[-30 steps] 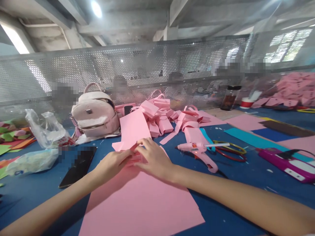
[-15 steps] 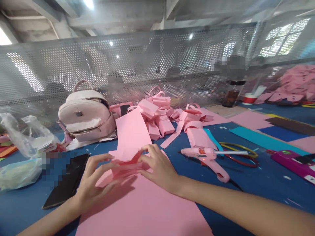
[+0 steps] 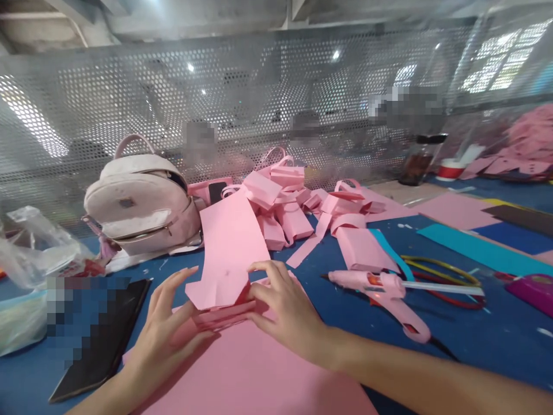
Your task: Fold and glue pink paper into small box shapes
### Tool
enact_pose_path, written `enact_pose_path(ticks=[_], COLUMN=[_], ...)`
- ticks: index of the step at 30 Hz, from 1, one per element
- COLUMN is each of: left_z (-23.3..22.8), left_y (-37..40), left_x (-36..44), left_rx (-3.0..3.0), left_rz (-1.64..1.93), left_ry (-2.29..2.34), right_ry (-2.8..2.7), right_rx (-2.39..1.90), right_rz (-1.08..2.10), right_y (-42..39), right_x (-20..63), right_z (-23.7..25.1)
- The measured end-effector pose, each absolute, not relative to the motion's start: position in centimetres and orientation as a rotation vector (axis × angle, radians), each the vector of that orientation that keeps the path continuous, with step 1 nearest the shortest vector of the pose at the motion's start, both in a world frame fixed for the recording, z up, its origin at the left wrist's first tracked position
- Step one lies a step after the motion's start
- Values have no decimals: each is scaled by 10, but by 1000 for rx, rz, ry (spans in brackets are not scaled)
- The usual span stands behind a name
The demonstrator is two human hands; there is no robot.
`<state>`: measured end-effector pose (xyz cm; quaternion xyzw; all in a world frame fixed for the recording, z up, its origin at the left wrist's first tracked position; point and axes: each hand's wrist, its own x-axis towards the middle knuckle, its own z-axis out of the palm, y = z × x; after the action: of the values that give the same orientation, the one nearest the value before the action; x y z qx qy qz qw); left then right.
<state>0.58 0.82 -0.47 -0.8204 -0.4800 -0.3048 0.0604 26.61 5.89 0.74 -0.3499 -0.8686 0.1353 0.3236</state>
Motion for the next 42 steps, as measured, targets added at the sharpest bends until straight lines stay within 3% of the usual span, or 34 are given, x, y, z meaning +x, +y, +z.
enact_pose_path(ticks=[42], left_z=[-3], left_y=[11], left_x=[8], left_rx=[-2556], left_rz=[-1083], left_ry=[-1425], right_ry=[-2314], right_rx=[-884], right_rz=[265], right_y=[60], right_x=[265], right_z=[4])
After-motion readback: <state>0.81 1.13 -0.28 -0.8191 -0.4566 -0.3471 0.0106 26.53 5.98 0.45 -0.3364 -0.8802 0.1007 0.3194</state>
